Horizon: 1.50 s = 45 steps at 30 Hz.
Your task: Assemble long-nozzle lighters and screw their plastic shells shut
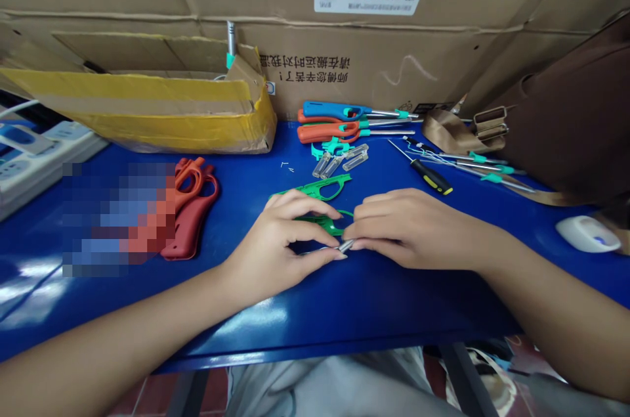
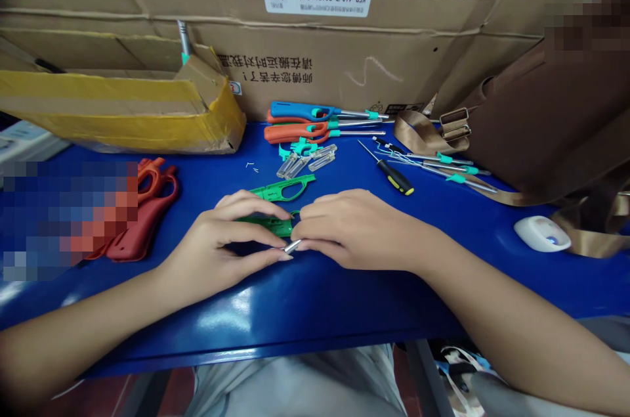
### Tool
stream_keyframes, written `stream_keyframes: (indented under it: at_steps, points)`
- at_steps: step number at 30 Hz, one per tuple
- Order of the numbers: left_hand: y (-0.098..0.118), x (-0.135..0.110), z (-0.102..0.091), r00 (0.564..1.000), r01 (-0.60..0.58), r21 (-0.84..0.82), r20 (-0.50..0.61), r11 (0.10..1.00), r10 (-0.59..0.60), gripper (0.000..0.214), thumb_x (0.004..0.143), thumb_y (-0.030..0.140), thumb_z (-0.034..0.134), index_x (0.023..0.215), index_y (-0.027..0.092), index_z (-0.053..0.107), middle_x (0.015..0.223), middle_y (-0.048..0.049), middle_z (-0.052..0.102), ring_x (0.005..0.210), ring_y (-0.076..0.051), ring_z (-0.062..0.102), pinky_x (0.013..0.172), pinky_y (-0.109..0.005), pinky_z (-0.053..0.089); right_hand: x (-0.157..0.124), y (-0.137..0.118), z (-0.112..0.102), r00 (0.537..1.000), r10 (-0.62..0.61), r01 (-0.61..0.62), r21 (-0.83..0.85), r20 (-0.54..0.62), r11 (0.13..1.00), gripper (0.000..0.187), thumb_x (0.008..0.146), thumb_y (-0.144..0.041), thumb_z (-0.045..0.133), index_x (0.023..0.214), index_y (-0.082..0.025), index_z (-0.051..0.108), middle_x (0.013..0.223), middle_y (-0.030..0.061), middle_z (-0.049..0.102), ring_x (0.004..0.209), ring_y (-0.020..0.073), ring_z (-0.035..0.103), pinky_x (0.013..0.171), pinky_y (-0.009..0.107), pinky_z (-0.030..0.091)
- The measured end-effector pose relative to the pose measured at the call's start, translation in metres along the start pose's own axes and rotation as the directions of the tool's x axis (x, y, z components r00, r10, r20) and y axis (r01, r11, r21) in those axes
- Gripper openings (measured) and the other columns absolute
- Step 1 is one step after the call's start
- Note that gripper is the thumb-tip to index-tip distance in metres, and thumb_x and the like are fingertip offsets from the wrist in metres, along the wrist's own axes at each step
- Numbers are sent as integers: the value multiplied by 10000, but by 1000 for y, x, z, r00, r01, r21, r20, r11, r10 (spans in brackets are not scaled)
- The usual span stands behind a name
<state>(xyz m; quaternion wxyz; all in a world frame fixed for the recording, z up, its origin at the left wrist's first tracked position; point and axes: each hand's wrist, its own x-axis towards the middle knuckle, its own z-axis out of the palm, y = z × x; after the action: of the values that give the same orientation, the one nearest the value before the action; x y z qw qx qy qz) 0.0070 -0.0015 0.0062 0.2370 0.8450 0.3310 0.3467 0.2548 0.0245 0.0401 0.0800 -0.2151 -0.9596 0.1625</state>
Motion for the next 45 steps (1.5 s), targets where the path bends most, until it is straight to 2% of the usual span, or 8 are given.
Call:
stream_keyframes:
  at_steps: [5,9,13,22,29,32,38,45]
  points:
    - [0,0,3,999,43,-67,2,997,-43,75,790,209,859,831,245,807,1083,-30,755,1013,-214,685,949,-403,469,1,-4,6,998,-51,48,-104,-28,993,258,1049,-234,467,1022,-176,717,914,28,716,870,189,585,745,322,390]
    - [-1,-1,4,999,26,-8,-25,1000,-27,47,823,225,832,851,230,795,1072,-38,751,1015,-221,684,952,-415,451,3,-4,7,996,57,-61,-69,-64,996,207,1019,-316,541,978,-185,696,898,23,682,882,182,584,806,314,406]
    - [-2,0,2,999,25,37,-38,999,-24,111,829,252,826,920,215,774,1079,-42,740,1007,-216,676,932,-403,449,4,2,6,988,121,-128,-78,-94,989,280,1012,-408,548,891,-186,670,824,21,643,831,185,566,800,330,403]
    - [0,-2,1,996,51,186,67,981,-64,296,871,354,764,1129,222,705,1088,-30,746,1023,-230,651,889,-396,434,1,15,-4,974,161,-179,-107,-162,978,285,969,-417,579,807,-187,623,732,20,579,748,186,512,741,329,386]
    - [-5,-1,0,994,92,222,38,971,-103,230,923,282,685,1142,214,706,1023,-28,769,902,-219,644,809,-374,459,-2,19,-11,963,173,-196,-97,-206,976,264,977,-396,560,824,-192,628,765,42,593,757,200,514,767,348,395]
    - [-7,0,-1,993,103,211,31,972,-112,142,954,250,649,1052,193,735,945,-28,765,843,-200,647,774,-344,480,-3,23,-12,964,213,-224,-56,-156,973,293,989,-423,555,846,-183,645,802,56,618,794,213,534,787,357,404]
    - [-13,0,-2,992,123,170,7,978,-126,141,964,193,646,1061,165,745,1001,-52,725,867,-164,686,736,-261,531,-10,30,-14,962,250,-260,94,109,961,340,1053,-365,439,1057,-170,718,983,92,657,962,231,591,875,372,443]
    - [-15,-2,-1,997,69,189,17,980,-74,162,963,147,634,1081,181,740,1019,-56,708,884,-166,694,777,-278,573,-13,27,-21,964,232,-249,131,132,960,303,1017,-260,478,1176,-206,730,1028,84,672,918,204,636,818,332,475]
